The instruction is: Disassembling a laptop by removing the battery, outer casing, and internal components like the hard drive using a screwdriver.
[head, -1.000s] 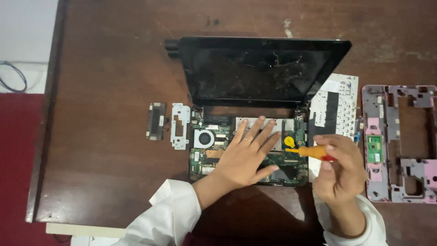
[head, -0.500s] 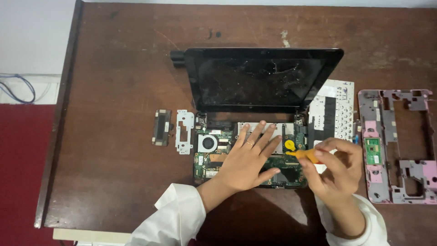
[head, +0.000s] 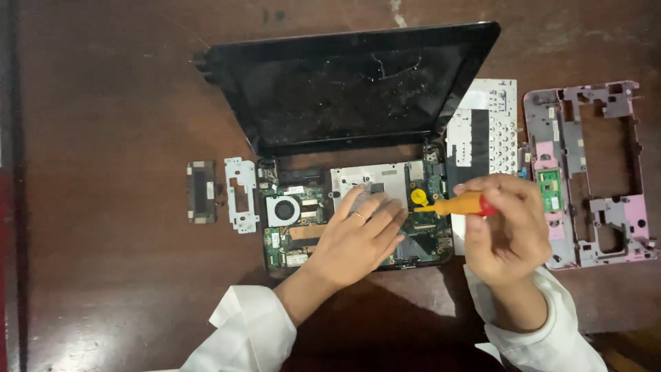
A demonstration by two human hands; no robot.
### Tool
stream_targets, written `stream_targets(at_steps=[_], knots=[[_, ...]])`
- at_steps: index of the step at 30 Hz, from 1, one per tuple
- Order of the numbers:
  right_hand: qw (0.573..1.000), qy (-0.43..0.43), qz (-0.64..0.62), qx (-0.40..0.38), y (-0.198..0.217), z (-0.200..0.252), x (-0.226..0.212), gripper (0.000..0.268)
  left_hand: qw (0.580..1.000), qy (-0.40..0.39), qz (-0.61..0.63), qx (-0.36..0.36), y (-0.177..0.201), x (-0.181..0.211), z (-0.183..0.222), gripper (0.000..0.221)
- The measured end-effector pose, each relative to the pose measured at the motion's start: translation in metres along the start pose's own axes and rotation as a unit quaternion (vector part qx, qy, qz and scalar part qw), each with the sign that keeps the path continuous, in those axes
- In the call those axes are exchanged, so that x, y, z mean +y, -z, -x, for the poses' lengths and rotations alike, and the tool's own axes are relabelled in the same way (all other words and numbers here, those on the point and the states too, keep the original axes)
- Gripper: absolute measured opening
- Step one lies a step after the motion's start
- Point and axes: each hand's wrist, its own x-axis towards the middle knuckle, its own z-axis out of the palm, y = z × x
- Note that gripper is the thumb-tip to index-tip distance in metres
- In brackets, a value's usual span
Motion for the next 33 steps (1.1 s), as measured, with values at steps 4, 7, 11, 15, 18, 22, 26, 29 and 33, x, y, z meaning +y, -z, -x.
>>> stream_targets(at_steps=[4,7,11,15,18,22,26,29,33], knots=[[1.000,-0.004,-0.023,0.011,-0.001,0.002,0.003,0.025,0.997,0.005,0.059,0.047,-0.002,-0.001,-0.002,0.020],[1.000,0.018,0.000,0.008,-0.003,-0.006,0.001,0.022,0.998,0.009,0.055,0.043,0.003,-0.001,-0.003,0.021],[1.000,0.022,0.013,-0.011,-0.001,0.004,0.006,0.032,0.998,0.015,0.056,0.030,0.003,0.000,-0.002,0.024],[0.998,-0.011,-0.057,0.015,-0.005,0.003,0.005,0.028,0.998,0.020,0.054,0.018,0.002,0.000,-0.002,0.026],[0.999,-0.001,-0.043,0.019,-0.008,-0.004,0.001,0.025,0.997,0.041,0.069,0.022,-0.003,0.006,-0.001,0.026],[1.000,0.006,0.025,0.011,-0.003,-0.003,0.001,0.025,0.991,0.095,0.078,0.043,-0.012,0.013,-0.001,0.020],[1.000,-0.019,0.013,-0.010,-0.002,-0.004,-0.005,0.026,0.985,0.120,0.109,0.054,-0.019,0.013,-0.006,0.012],[0.999,-0.018,-0.023,0.029,-0.005,-0.003,-0.004,0.030,0.989,0.116,0.067,0.059,-0.017,0.016,-0.013,0.017],[0.999,-0.033,0.016,0.015,-0.004,-0.007,-0.006,0.028,0.990,0.135,0.038,0.020,-0.011,0.019,-0.021,0.033]])
